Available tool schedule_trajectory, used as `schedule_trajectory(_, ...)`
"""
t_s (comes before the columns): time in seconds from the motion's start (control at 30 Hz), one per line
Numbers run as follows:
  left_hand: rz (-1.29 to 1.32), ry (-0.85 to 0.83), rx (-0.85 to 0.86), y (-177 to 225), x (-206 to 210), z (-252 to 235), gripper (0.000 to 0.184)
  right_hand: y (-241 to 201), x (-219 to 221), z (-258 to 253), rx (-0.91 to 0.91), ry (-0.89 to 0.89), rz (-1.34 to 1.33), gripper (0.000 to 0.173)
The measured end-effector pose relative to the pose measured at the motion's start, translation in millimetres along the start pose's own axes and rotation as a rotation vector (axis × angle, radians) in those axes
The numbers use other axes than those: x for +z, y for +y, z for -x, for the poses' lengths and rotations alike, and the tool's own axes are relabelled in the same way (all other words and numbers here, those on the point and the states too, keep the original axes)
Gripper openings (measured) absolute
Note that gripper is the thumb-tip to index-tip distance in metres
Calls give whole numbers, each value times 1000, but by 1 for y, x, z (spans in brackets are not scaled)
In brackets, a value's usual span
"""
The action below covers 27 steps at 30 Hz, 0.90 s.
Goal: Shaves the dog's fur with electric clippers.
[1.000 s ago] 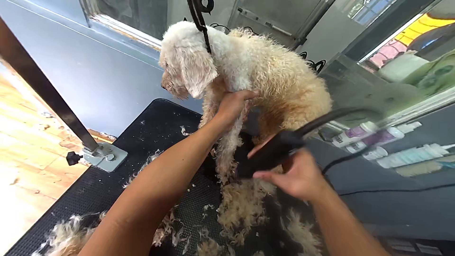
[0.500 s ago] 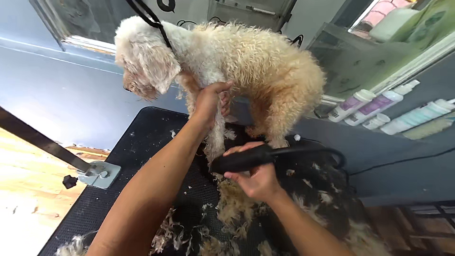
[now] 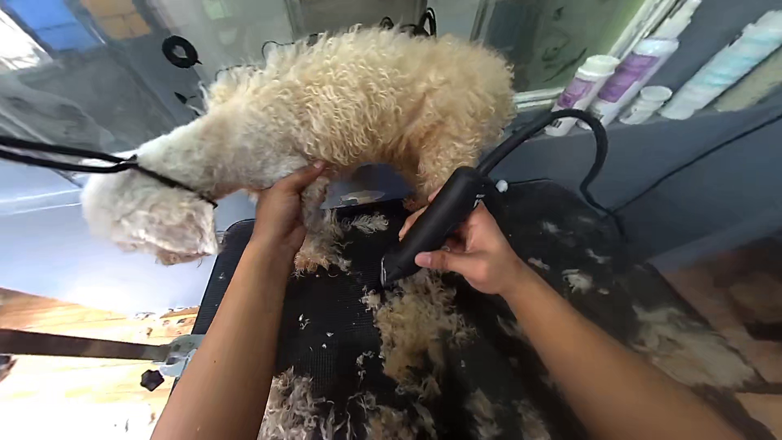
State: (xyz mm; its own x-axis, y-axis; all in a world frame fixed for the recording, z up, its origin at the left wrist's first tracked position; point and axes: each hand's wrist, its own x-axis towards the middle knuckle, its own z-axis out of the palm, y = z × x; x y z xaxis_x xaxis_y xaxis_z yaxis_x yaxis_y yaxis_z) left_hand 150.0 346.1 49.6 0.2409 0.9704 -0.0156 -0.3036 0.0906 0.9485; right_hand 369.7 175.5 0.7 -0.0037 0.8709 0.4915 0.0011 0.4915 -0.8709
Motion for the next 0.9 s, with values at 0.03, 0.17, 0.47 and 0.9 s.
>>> schedule_trajectory(0.03, 46, 76, 17, 0, 4, 4, 26, 3, 3, 1, -9, 52, -28, 68)
schedule_trajectory(0.17, 162, 202, 140, 3, 18, 22, 14, 12, 8, 2, 94, 102, -132, 77)
schedule_trajectory(0.47, 149, 113, 110, 13, 19, 34, 28, 17, 19, -40, -95, 202, -96, 76)
schedule_trajectory(0.9, 459, -326, -112, 20, -7, 22, 37, 7, 17, -128, -238, 0, -227, 76)
